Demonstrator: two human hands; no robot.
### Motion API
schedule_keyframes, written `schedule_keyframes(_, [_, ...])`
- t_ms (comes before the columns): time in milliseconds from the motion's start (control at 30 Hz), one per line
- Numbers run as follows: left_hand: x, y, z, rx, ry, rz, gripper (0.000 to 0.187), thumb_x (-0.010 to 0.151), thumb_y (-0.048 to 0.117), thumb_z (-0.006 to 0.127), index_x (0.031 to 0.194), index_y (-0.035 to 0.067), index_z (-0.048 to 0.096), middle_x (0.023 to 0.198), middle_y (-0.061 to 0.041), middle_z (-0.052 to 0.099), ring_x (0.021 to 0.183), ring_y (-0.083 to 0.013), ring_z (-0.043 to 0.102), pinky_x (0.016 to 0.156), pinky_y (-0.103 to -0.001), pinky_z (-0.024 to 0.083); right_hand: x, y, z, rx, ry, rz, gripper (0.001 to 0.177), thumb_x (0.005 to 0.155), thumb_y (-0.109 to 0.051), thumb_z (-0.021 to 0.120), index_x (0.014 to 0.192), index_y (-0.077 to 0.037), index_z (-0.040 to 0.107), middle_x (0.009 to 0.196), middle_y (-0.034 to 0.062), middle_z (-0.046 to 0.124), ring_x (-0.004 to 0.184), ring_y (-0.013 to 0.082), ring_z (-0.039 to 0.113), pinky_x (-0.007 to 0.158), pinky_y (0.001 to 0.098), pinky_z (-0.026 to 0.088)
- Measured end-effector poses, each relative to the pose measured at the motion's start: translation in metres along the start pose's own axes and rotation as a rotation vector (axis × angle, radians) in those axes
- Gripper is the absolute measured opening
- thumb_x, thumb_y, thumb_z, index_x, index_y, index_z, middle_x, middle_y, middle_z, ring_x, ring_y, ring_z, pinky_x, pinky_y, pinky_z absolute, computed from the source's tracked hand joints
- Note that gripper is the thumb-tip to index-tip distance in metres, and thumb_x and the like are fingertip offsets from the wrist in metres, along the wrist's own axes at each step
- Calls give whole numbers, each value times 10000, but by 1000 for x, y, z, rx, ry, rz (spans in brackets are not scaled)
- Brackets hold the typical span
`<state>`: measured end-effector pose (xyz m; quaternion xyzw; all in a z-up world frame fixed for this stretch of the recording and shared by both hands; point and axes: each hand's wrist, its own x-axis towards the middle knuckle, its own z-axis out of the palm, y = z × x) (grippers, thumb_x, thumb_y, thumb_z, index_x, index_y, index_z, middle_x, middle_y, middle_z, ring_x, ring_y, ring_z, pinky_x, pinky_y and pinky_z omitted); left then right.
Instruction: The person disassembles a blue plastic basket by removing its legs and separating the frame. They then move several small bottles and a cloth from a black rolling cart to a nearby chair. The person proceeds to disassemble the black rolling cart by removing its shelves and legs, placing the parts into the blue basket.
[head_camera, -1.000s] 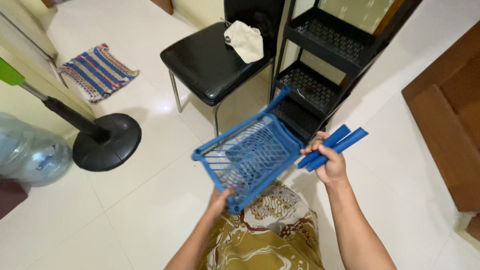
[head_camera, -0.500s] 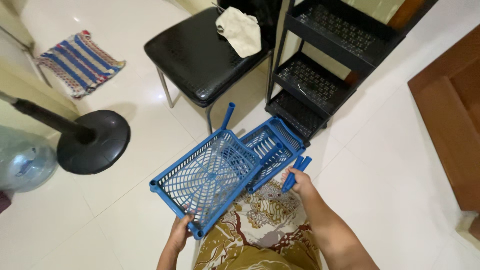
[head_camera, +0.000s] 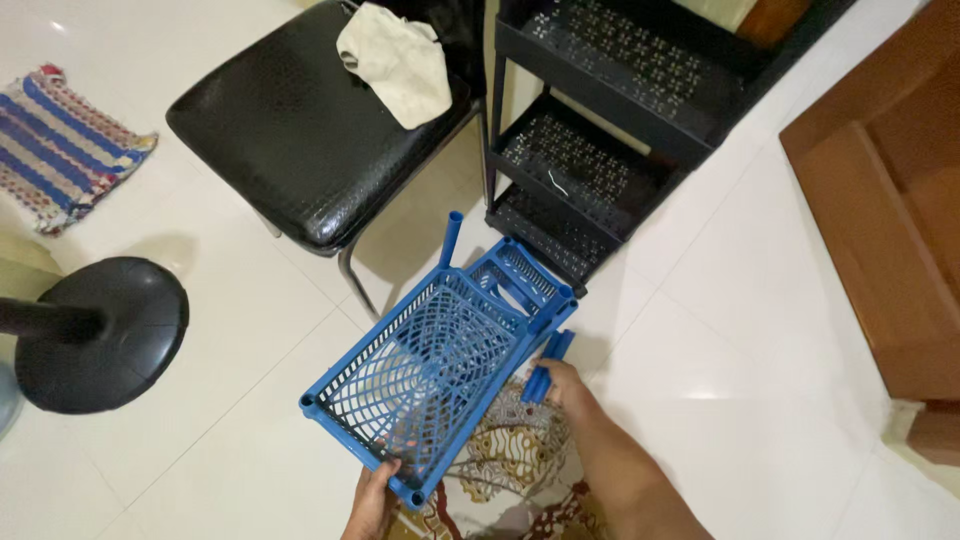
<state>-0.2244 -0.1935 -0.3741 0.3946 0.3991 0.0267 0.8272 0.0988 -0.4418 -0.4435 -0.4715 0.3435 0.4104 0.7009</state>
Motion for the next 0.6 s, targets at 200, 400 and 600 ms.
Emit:
schedule_keyframes(200, [8,16,20,-24,61,-83,623,841,193,556,1437,154,379,1260,-151,676,991,-318,693,745,-475,570,12,-15,28,-1,24,-111,242,923,-65,625,1159,-16,602,971,116,662,847,265,649,753,448,569])
schedule_keyframes(400, [-1,27,18,-16,5,-133,624,854,252,540,1438,45,465,1263,-174,671,965,-305,717,725,-456,635,-10,-36,27,-331,223,-873,494,889,10,572,1375,-32,490,1216,59,608,1138,198,580,941,372,511])
schedule_keyframes(600, [-15,40,-6,-65,-179,-156,637,875,371,540,1439,97,434,1286,-167,685,998,-327,727,734,-461,621,-71,-52,14,-518,-210,-1168,526,887,10,698,1385,-51,538,1131,63,662,1086,148,637,948,300,518])
